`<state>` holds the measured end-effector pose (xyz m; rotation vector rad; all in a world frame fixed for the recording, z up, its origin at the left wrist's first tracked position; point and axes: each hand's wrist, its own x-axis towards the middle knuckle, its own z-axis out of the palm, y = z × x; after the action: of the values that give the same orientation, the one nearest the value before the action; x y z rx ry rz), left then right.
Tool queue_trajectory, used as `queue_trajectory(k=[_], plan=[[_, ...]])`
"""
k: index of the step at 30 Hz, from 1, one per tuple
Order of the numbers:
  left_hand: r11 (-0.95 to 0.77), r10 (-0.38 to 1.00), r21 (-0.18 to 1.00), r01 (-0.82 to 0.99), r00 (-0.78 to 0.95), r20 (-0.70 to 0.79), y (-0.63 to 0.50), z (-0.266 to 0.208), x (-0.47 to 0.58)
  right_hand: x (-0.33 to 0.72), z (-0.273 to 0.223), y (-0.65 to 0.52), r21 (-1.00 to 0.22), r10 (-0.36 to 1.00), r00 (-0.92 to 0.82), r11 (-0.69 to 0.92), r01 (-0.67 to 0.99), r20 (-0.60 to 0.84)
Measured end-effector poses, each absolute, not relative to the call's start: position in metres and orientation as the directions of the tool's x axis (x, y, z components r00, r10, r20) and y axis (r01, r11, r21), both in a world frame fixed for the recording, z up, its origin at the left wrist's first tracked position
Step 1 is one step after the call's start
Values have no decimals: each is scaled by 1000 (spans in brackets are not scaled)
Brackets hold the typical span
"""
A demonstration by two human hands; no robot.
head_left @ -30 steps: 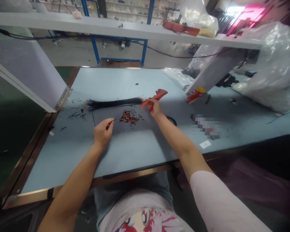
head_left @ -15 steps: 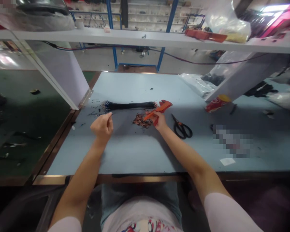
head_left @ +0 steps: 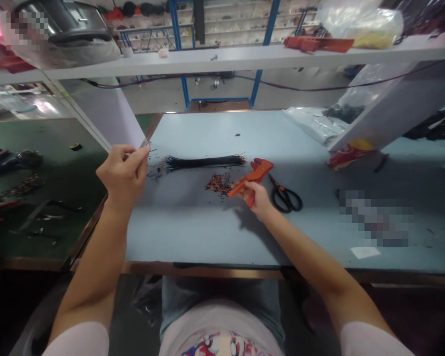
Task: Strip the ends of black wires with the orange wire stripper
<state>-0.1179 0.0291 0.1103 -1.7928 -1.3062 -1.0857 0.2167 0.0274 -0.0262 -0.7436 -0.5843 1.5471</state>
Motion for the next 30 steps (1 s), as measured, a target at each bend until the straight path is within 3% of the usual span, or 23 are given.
queue_trajectory(k=[2, 4, 10, 14, 20, 30], plan=[[-336, 536, 22, 942, 171, 827, 27, 105, -106, 213, -25, 21, -734, 991, -61, -129, -667, -119], [-427, 720, 237, 873, 170, 673, 26, 83, -86, 210, -23, 16, -728, 988, -94, -154, -668, -123], [-444, 864, 463, 767, 229, 448, 37, -33, -19, 202, -20, 0, -697, 969, -158, -245, -674, -188], [-453, 882, 550, 702, 262, 393, 34, -60, -6, 198, -23, -15, -739, 955, -230, -291, -607, -187], [-566, 823, 584, 581, 369, 431, 9, -48, -6, 187, -33, -25, -809, 917, -264, -390, -439, -299], [-625, 776, 643, 442, 440, 452, -12, -38, 8, 183, -35, -19, -760, 879, -251, -476, -442, -405]])
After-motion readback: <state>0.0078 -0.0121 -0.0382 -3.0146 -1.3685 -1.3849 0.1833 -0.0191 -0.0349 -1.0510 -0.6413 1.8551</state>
